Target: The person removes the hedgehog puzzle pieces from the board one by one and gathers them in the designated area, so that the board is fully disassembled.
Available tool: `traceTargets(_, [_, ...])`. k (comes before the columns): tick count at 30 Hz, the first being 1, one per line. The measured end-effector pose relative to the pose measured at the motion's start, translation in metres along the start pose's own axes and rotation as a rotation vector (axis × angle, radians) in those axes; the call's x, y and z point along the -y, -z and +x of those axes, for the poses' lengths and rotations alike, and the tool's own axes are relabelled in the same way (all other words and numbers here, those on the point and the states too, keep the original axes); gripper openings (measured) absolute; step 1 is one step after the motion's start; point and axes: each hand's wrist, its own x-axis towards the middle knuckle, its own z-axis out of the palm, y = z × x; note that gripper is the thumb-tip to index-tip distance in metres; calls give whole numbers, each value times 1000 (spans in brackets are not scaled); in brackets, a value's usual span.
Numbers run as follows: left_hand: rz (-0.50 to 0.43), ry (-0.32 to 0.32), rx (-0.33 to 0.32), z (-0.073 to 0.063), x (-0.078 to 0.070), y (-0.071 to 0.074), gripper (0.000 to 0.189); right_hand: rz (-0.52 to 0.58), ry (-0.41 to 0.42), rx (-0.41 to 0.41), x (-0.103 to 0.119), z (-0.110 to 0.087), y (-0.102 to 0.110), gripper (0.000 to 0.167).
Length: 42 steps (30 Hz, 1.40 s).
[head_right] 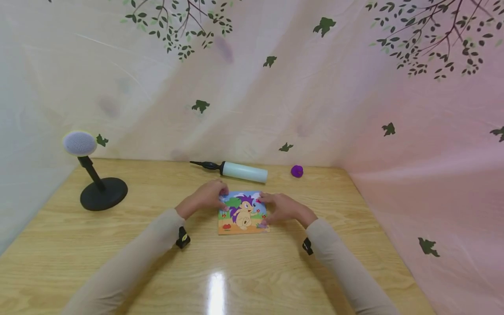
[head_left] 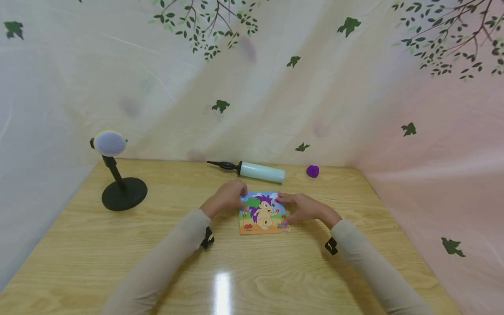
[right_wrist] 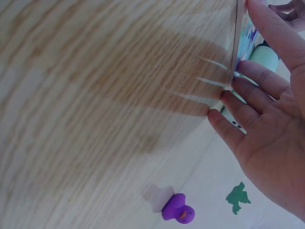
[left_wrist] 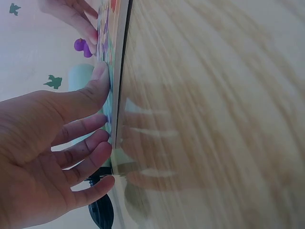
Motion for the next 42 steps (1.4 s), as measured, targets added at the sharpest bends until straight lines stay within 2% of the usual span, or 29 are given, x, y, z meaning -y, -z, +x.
traceTargets(12, [11,-12,20,4,2,0,44,-2,-10,6,-1,1,0,81])
traceTargets(19, [32,-38,2,6,4,-2,45,-1,-5,6,1,1,0,80])
traceTargets(25, [-8,-30,-9,9,4,-4,47,9,-14,3,1,2,1,80])
traceTargets(30, [-36,-19,-23,6,2,-4,47,17,-16,6,3,1,1,80])
traceTargets(37, [-6,-53,-43,0,-2,-3,49,23,-18,11,5,1,1,78])
traceTargets(42, [13,-57,-28,-3,-4,-3,54,25,-4,8,4,0,0,78])
